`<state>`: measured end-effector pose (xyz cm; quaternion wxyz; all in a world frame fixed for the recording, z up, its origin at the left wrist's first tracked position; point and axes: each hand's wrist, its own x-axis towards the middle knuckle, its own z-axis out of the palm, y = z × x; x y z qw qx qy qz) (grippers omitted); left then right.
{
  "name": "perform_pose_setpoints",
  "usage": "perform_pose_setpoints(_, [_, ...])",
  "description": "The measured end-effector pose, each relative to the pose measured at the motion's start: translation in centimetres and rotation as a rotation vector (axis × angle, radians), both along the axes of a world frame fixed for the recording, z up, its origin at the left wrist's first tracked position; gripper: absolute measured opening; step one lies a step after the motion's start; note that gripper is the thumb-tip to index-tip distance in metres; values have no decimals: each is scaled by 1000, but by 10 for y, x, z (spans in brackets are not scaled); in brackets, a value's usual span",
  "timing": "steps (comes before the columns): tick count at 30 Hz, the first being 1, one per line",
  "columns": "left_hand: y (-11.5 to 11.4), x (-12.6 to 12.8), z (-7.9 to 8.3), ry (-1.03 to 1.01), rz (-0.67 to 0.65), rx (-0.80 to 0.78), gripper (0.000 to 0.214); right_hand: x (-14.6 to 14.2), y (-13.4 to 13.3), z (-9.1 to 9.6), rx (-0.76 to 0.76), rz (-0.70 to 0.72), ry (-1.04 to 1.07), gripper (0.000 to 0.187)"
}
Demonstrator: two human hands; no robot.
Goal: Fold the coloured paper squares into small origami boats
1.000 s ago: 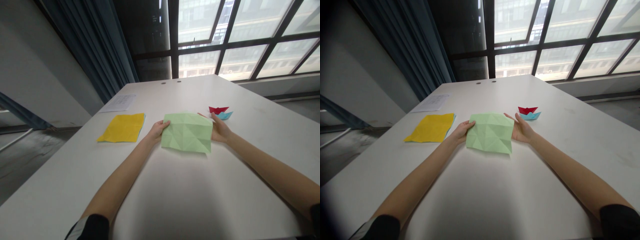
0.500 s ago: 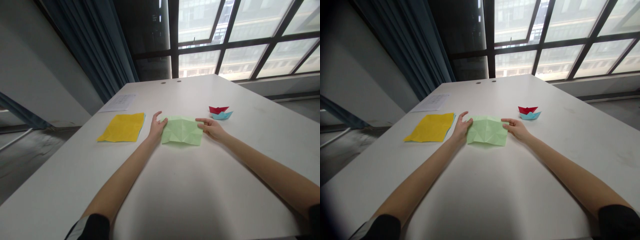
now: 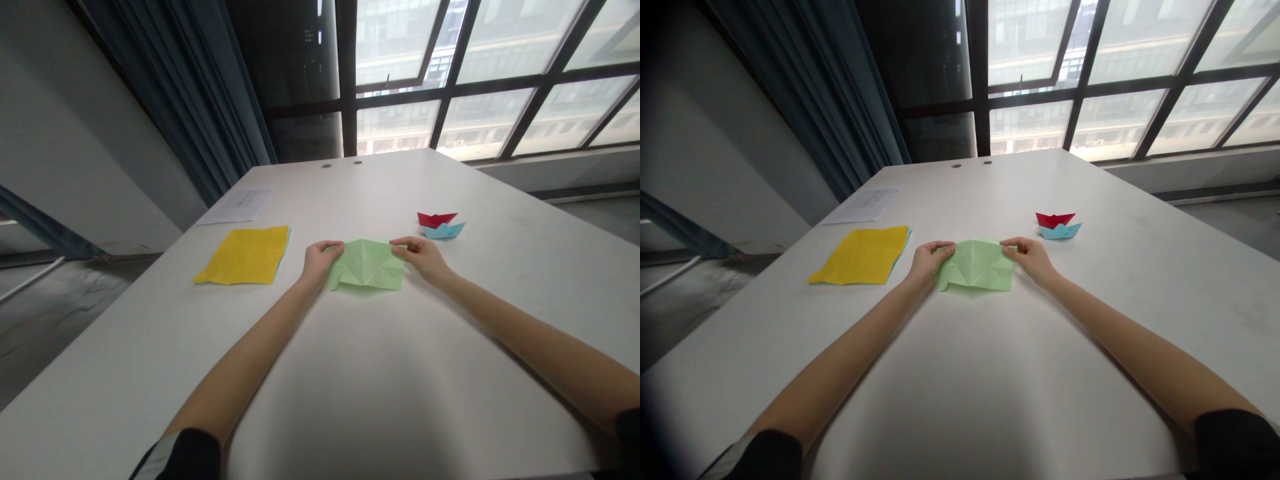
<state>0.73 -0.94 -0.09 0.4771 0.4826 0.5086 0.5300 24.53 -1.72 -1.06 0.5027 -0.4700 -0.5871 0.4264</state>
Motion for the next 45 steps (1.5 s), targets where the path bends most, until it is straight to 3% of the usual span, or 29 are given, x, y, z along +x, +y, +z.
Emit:
perform_pose_setpoints(5, [-7, -1, 13, 348, 194, 258, 12, 0, -1, 0, 175, -133, -123, 26])
perform_pose_setpoints(10, [-13, 0, 26, 391, 142, 446, 6, 1, 1, 1, 267, -223, -203, 23])
perform_pose_setpoints(17, [-3, -1, 11, 250, -68, 257, 13, 0, 2, -3, 97, -70, -66, 25])
perform_pose_setpoints(27, [-12, 10, 16, 118, -210, 143, 25, -16, -15, 13, 144, -17, -201, 30])
perform_pose_setpoints(35, [-22, 25, 27, 36, -247, 225, 27, -28, -31, 20, 362, 25, -262, 26])
perform_pose_setpoints(41, [-32, 33, 36, -118, -323, 134, 46, -31, -43, 27, 579, 228, -431, 34])
perform_pose_setpoints(45, [-29, 31, 31, -164, -309, 110, 45, -32, -45, 29, 604, 282, -479, 29])
